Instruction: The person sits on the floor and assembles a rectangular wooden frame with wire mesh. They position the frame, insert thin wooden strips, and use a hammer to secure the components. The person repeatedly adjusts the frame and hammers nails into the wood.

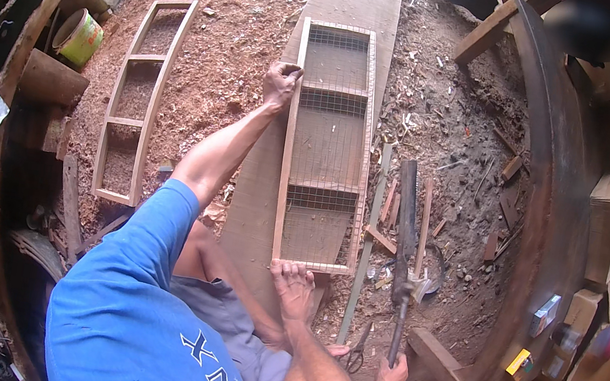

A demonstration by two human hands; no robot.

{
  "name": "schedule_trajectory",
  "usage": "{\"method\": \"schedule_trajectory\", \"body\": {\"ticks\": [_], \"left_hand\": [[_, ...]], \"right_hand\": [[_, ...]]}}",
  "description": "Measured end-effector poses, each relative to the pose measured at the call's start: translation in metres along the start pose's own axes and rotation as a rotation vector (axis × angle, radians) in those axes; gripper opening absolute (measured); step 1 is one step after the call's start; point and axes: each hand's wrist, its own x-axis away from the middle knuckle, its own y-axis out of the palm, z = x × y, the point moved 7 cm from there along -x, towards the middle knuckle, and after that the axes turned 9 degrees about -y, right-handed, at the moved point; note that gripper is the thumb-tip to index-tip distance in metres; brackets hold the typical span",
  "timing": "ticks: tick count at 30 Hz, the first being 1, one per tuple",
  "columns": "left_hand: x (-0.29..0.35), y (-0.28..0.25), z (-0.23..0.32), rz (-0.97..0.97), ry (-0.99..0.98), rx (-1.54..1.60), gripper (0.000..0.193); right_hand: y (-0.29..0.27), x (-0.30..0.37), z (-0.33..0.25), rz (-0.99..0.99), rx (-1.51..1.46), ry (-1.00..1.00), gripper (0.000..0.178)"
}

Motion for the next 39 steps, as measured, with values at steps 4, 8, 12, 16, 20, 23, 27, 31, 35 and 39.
{"method": "schedule_trajectory", "body": {"ticks": [4,8,12,16,20,23,27,31,35,39], "left_hand": [[0.006,-0.001,-0.005,0.029,-0.040,0.031,0.018],[0.007,-0.002,-0.003,0.037,0.011,0.015,0.016],[0.003,0.002,-0.010,0.063,-0.029,0.025,0.016],[0.002,0.005,-0.017,0.031,-0.068,0.072,0.014],[0.004,0.003,-0.016,-0.010,-0.113,0.131,0.015],[0.006,-0.001,-0.009,-0.021,-0.129,0.168,0.015],[0.005,-0.005,-0.004,-0.038,-0.140,0.190,0.014],[0.003,-0.006,-0.003,-0.056,-0.094,0.089,0.013],[0.001,-0.007,-0.006,-0.041,-0.100,0.052,0.014],[0.002,-0.003,-0.009,-0.090,-0.149,0.174,0.011]], "right_hand": [[-0.015,0.027,-0.001,0.016,-0.481,0.143,0.027],[-0.009,0.002,-0.114,-0.008,-0.806,-0.209,0.021],[0.023,-0.052,-0.238,-0.161,-0.654,-0.473,0.023],[0.054,-0.100,-0.330,-0.083,-0.333,-0.777,0.028],[0.070,-0.130,-0.395,-0.055,-0.283,-0.881,0.036],[0.077,-0.145,-0.432,-0.055,-0.255,-0.890,0.035],[0.089,-0.155,-0.455,0.016,-0.201,-0.933,0.038],[0.111,-0.167,-0.457,-0.006,-0.133,-0.883,0.036],[0.117,-0.180,-0.462,-0.029,-0.169,-0.847,0.036],[0.113,-0.182,-0.462,0.025,-0.130,-0.873,0.034]]}}
